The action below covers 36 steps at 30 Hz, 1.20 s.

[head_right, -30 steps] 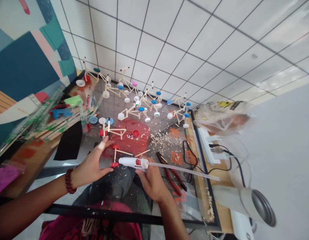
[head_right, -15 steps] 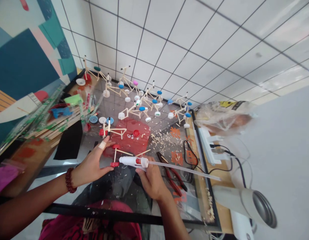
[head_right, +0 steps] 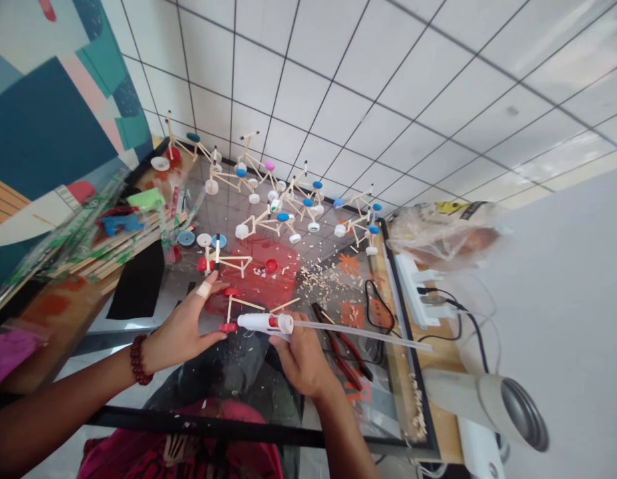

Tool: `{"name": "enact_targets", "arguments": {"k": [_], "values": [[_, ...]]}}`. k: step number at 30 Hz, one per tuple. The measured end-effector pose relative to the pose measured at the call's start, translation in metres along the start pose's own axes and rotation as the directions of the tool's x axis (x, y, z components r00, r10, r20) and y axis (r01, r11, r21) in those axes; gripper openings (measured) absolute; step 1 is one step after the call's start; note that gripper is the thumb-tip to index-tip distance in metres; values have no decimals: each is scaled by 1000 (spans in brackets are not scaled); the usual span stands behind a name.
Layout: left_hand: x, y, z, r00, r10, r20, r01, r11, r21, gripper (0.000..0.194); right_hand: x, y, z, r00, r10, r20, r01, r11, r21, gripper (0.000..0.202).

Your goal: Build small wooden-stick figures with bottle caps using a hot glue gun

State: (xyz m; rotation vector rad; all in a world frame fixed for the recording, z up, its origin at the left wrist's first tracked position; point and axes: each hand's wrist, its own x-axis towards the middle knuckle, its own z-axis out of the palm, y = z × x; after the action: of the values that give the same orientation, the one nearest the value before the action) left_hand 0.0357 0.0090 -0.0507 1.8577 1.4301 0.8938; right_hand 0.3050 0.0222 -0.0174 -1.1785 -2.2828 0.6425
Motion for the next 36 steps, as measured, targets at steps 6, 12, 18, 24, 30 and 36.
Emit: {"name": "enact_targets", "arguments": {"k": [6, 12, 18, 24, 30, 36], "values": [[1, 1, -2, 1000, -13, 9, 13, 1000, -1, 114, -10, 10, 0, 980, 196, -38, -178, 943, 280, 23], [2, 1, -2, 1000, -7, 3, 7, 1000, -2, 111, -6, 11, -18, 960, 280, -15, -235, 833, 501, 24], [1, 1, -1, 1000, -19, 7, 19, 1000, 13, 114, 4, 11, -10, 989, 151, 4, -145, 944, 298, 20], [0, 0, 0, 1000, -15, -3, 15, 999, 31, 115, 4, 13, 2, 999, 21, 27, -24, 995, 93, 18], [1, 1, 0, 1000, -14, 1, 14, 1000, 20, 115, 4, 12, 1, 1000, -16, 14, 16, 999, 38, 17], [1, 0, 0, 1000, -10, -9, 11, 1000, 9, 113, 3, 13, 2, 1000, -7, 11, 6, 998, 69, 22]]}}
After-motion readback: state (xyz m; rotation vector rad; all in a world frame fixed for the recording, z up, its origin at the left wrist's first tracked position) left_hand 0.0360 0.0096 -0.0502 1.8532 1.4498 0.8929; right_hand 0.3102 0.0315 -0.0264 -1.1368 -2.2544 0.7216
